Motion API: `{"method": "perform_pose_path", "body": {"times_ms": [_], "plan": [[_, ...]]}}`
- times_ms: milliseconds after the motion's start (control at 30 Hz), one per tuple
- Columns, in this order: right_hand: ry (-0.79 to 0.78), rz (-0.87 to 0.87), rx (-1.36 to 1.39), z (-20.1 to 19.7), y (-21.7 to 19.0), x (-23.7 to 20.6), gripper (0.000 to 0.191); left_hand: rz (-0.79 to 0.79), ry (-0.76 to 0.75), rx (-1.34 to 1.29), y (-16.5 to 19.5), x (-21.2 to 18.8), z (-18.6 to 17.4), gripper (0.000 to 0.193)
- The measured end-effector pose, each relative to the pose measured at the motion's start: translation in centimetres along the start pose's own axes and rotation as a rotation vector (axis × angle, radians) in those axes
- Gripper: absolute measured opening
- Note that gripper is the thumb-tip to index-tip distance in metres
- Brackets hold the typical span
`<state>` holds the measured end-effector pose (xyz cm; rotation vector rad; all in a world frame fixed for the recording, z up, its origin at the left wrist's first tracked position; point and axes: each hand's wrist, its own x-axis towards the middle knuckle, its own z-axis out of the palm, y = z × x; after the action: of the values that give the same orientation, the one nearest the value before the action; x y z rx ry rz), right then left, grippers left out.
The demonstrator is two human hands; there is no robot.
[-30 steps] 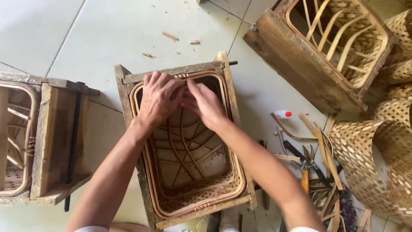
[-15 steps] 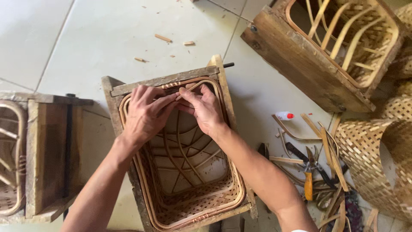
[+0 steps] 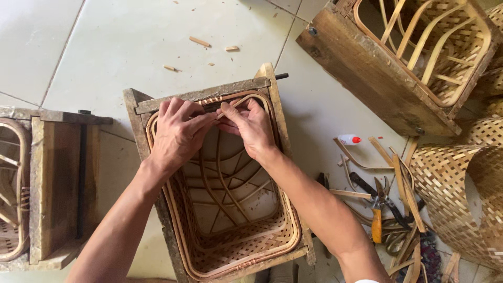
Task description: The person assembles a rectangular woven basket using a wooden mold. They apply glue to the basket's rim, insert and secure bamboo strips with a hammer and pliers, and trim excess material with scissors.
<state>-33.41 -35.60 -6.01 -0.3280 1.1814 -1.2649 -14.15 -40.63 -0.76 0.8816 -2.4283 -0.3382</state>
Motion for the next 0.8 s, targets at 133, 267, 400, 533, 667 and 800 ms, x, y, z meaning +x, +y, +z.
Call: {"method": "perform_pose_path", "body": {"times_ms": [133,267,400,533,667,800], "plan": [[0.028,-0.059,-0.061,0.4,0.4,0.0,0.029,0.002,-0.011,0.003,-0.1,0.5,0.0,0.018],[0.003,-0.16,-0.158,1.1,-0.6,-0.5,0.034,0.074,-0.005,0.046,-0.4,1.2,0.5,0.015],[-0.15,-0.198,-0.844,-0.4,-4.0,-3.1,0.039,0.081,-0.109,0.067,-1.2,1.3,1.2,0.015],[0.234,-0.687,-1.413,-3.2,-6.5,-5.0,0.067,0.096,-0.145,0.041,-2.0,1.1,1.5,0.015],[0.264,-0.514,-1.493,-5.1,-7.5,-1.5,0.066,0.093,-0.115,0.017,-1.6,1.0,1.7,0.012],[0.098,-0.277,-1.217,-6.2,-7.2,-0.2,0.041,0.055,-0.097,0.051,-0.7,-0.2,1.2,0.017]]}}
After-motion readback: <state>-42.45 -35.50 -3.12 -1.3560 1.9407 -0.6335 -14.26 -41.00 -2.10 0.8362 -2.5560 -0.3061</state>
